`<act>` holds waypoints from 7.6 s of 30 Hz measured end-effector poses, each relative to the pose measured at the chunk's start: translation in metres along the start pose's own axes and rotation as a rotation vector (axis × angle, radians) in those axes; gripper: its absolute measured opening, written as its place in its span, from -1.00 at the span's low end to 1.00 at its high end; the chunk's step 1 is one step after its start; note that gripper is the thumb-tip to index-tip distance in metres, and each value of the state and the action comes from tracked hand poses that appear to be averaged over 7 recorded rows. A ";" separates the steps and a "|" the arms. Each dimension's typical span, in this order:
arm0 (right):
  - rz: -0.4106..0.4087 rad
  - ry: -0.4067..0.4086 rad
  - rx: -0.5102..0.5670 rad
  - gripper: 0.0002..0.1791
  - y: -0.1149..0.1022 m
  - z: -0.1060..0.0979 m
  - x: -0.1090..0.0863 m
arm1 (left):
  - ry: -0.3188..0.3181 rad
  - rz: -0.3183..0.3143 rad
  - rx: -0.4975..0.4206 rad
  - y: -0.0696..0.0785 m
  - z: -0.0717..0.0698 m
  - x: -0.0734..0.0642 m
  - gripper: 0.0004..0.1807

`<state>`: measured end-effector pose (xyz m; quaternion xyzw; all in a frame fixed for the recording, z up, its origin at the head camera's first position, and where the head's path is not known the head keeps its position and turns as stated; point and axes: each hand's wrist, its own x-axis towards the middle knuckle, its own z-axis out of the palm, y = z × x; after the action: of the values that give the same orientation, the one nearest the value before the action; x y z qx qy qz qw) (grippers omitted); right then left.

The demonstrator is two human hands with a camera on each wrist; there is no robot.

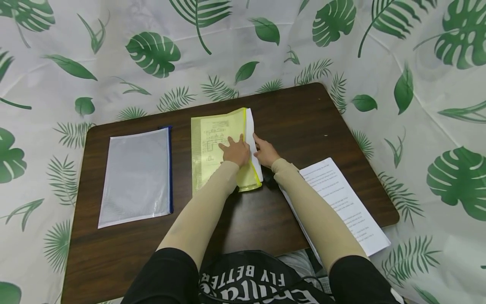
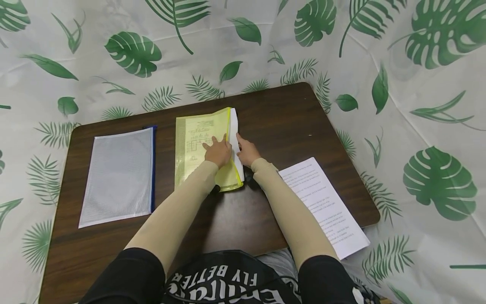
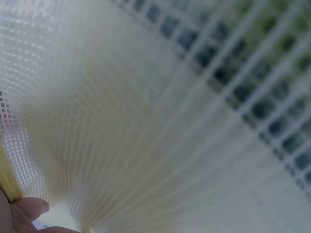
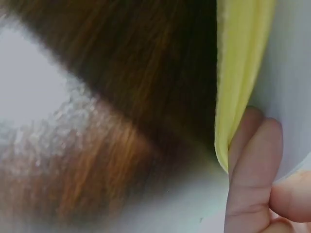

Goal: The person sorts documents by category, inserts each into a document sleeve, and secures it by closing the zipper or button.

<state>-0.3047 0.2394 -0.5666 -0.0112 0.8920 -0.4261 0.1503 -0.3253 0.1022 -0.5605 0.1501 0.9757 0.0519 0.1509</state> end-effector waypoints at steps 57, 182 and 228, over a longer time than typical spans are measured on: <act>0.009 0.030 -0.006 -0.48 -0.011 0.013 0.011 | -0.070 -0.027 -0.058 -0.006 -0.007 -0.012 -0.40; 0.082 -0.382 -0.129 -0.71 -0.026 -0.062 0.084 | -0.027 0.291 -0.299 -0.051 -0.045 0.092 -0.81; 0.034 -0.588 0.030 -0.79 -0.015 -0.028 0.032 | 0.083 0.337 -0.383 -0.068 -0.056 0.073 -0.89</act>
<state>-0.3444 0.2465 -0.5471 -0.1170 0.8039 -0.4151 0.4095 -0.4277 0.0572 -0.5377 0.2772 0.9146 0.2662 0.1257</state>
